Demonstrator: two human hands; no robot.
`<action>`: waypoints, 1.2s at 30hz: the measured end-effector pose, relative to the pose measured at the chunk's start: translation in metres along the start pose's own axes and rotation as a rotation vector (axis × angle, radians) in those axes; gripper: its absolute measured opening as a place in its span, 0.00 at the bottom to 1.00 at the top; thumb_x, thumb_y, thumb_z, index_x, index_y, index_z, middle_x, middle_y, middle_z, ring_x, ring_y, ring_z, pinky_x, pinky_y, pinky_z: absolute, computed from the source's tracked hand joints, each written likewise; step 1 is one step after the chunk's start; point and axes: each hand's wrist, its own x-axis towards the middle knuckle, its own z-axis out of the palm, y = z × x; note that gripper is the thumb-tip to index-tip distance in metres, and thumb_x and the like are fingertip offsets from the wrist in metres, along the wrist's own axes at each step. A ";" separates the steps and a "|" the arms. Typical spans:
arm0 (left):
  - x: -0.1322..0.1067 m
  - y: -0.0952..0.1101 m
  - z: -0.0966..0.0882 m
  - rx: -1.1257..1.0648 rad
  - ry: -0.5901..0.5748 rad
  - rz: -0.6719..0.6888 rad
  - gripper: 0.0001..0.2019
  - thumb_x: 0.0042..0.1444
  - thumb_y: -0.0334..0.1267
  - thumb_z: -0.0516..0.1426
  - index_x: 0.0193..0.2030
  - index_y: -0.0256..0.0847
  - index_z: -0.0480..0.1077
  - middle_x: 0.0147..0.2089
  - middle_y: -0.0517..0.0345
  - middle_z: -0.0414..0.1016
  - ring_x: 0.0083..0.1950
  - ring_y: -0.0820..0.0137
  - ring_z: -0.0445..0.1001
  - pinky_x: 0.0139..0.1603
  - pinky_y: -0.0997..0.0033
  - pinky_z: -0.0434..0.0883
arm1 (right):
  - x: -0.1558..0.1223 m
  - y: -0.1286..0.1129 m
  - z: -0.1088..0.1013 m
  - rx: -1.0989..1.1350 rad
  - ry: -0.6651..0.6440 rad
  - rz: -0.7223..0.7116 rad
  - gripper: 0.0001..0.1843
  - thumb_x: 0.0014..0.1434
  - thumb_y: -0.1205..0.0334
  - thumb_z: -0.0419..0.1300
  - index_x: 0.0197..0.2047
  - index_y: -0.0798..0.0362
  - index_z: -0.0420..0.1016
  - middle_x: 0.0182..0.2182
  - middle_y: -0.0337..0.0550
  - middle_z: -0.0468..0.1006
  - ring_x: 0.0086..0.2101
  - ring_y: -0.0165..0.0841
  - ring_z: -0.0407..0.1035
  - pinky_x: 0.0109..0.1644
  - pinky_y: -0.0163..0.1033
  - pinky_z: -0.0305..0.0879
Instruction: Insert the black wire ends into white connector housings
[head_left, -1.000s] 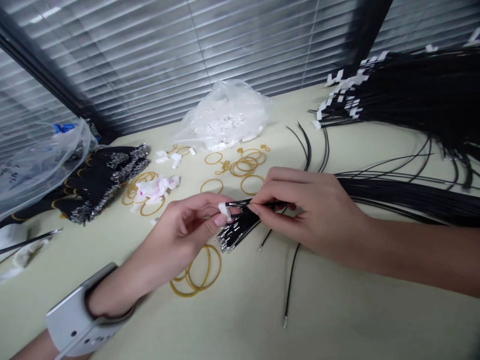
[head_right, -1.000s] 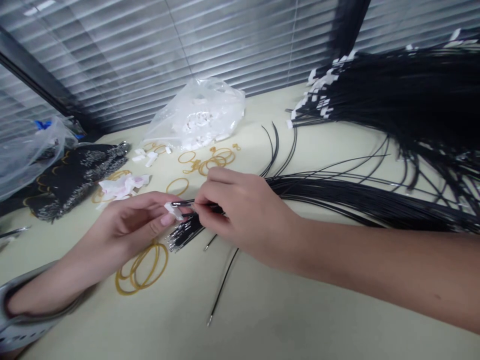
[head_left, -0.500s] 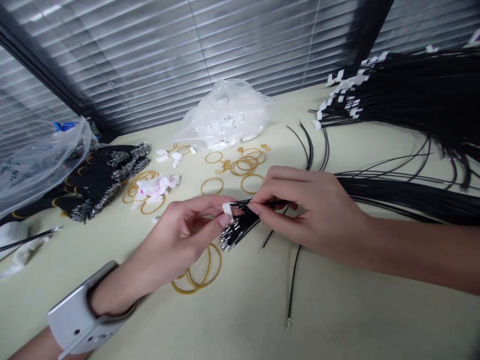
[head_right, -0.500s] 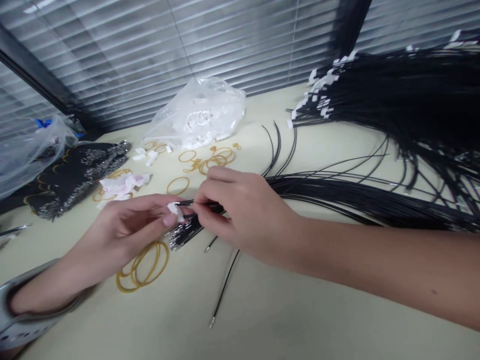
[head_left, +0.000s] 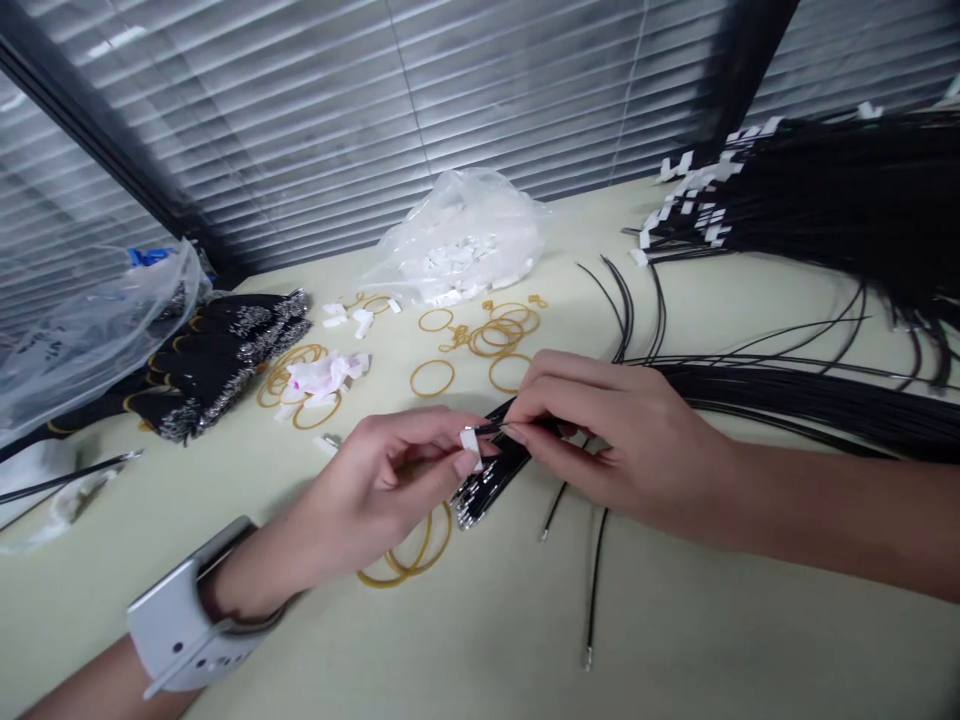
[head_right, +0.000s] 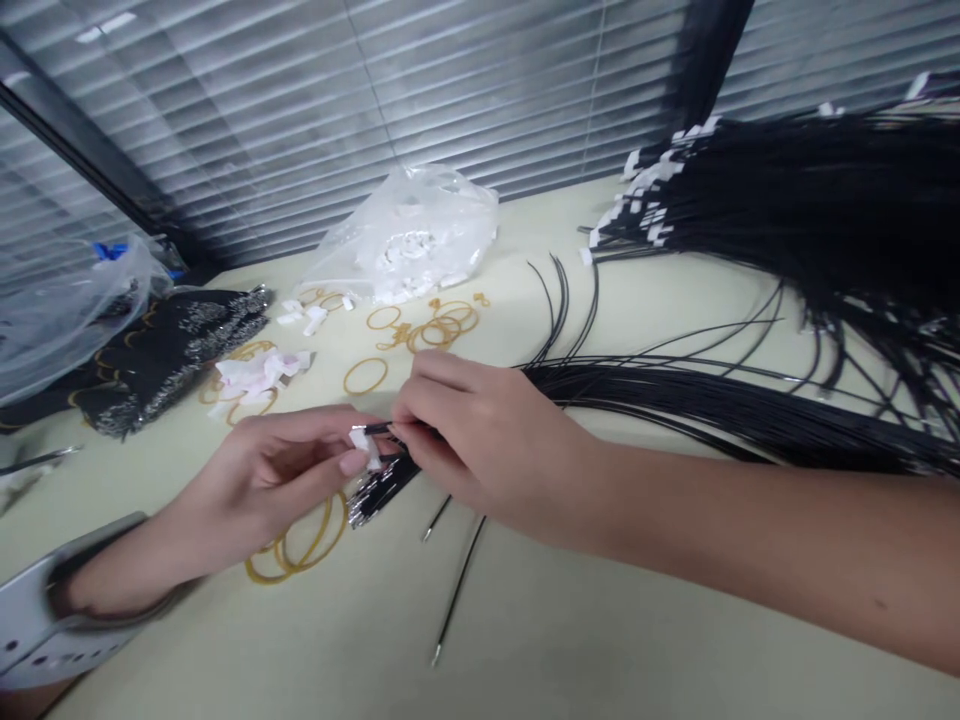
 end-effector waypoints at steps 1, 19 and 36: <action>0.000 0.000 0.000 -0.009 0.001 -0.003 0.18 0.47 0.45 0.53 0.46 0.45 0.67 0.35 0.60 0.72 0.31 0.87 0.62 0.28 0.90 0.62 | 0.000 -0.001 0.000 -0.005 -0.002 -0.002 0.07 0.55 0.68 0.50 0.29 0.61 0.67 0.27 0.39 0.63 0.26 0.18 0.55 0.29 0.26 0.54; 0.003 0.007 -0.001 -0.286 0.001 -0.028 0.13 0.45 0.40 0.57 0.39 0.40 0.70 0.36 0.57 0.74 0.33 0.85 0.71 0.32 0.91 0.70 | 0.002 -0.004 -0.003 0.017 0.032 0.095 0.04 0.51 0.71 0.53 0.27 0.60 0.67 0.24 0.38 0.64 0.25 0.18 0.55 0.28 0.26 0.53; 0.001 0.008 -0.004 -0.314 -0.065 -0.040 0.09 0.44 0.39 0.57 0.35 0.41 0.71 0.30 0.59 0.75 0.30 0.83 0.71 0.29 0.88 0.72 | 0.000 -0.002 -0.006 0.136 0.001 0.041 0.03 0.47 0.75 0.53 0.26 0.60 0.66 0.24 0.38 0.63 0.24 0.17 0.54 0.27 0.26 0.52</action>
